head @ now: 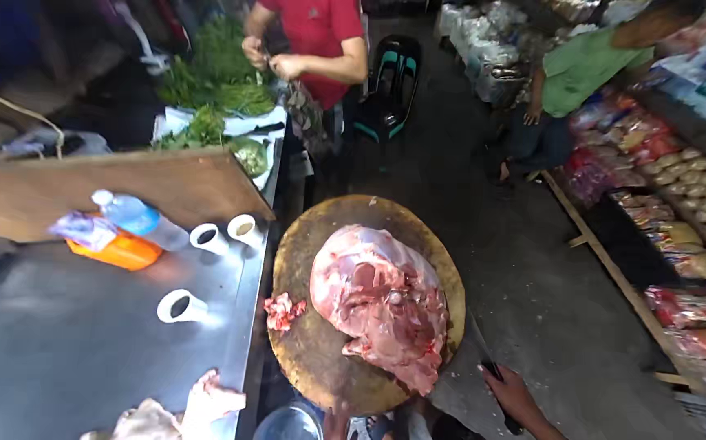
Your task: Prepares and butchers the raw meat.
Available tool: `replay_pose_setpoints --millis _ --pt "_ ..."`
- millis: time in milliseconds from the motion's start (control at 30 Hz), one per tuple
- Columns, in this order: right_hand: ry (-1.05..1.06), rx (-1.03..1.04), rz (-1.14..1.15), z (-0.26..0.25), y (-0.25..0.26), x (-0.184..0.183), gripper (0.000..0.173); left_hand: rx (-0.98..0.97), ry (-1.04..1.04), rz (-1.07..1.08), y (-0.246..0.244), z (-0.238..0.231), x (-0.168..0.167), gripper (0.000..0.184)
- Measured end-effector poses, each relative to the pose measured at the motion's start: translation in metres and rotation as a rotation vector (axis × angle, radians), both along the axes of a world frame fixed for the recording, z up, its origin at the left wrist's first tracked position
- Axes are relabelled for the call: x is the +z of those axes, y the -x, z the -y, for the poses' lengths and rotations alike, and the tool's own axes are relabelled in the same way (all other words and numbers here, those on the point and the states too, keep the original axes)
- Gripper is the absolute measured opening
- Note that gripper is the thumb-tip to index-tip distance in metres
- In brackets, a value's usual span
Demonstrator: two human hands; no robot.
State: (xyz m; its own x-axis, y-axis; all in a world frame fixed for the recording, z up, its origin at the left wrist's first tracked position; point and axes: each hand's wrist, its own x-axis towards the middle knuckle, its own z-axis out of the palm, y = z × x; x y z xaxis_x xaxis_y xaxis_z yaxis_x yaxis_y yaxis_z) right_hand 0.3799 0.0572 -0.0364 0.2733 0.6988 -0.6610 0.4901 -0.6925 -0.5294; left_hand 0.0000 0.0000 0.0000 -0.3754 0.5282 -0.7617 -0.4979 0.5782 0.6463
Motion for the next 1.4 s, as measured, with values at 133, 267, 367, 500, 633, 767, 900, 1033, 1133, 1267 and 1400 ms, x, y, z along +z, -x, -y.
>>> replay_pose_setpoints --millis 133,267,367,500,633,767,900,1033,1133,1267,1400 --pt "0.041 0.096 -0.076 -0.030 -0.001 -0.024 0.053 -0.107 -0.177 -0.324 0.013 -0.049 0.061 0.053" --pt "0.072 0.102 -0.181 -0.029 -0.011 -0.029 0.055 -0.316 -0.385 -0.471 0.013 -0.168 0.113 0.034" --pt "0.107 0.096 -0.217 -0.020 -0.020 -0.018 0.057 -0.622 -0.397 -0.725 0.002 -0.273 0.126 0.036" --pt "0.093 0.002 -0.232 -0.005 -0.027 -0.009 0.052 -1.160 -0.183 -0.949 -0.013 -0.407 0.113 0.050" --pt "0.074 -0.160 -0.228 0.007 -0.022 0.000 0.049 -1.764 0.105 -0.999 -0.029 -0.494 0.074 0.055" --pt "-0.007 -0.343 -0.221 -0.005 -0.002 0.022 0.044 -1.953 0.227 -1.107 -0.062 -0.495 0.085 0.057" --pt "-0.196 -0.284 -0.226 -0.057 0.024 0.044 0.045 -1.832 -0.128 -1.096 -0.050 -0.436 0.104 0.046" --pt "-0.281 0.016 -0.225 -0.130 0.059 0.098 0.055 -1.423 -0.377 -0.974 -0.033 -0.350 0.106 0.033" --pt "-0.329 0.287 -0.184 -0.169 0.096 0.127 0.053 -1.136 -0.375 -1.037 -0.034 -0.306 0.105 0.025" --pt "-0.267 0.578 -0.044 -0.184 0.146 0.152 0.049 -0.911 -0.398 -0.959 -0.031 -0.286 0.099 0.018" --pt "-0.155 0.655 0.158 -0.203 0.147 0.146 0.049 -0.832 -0.462 -0.819 -0.024 -0.276 0.096 0.020"
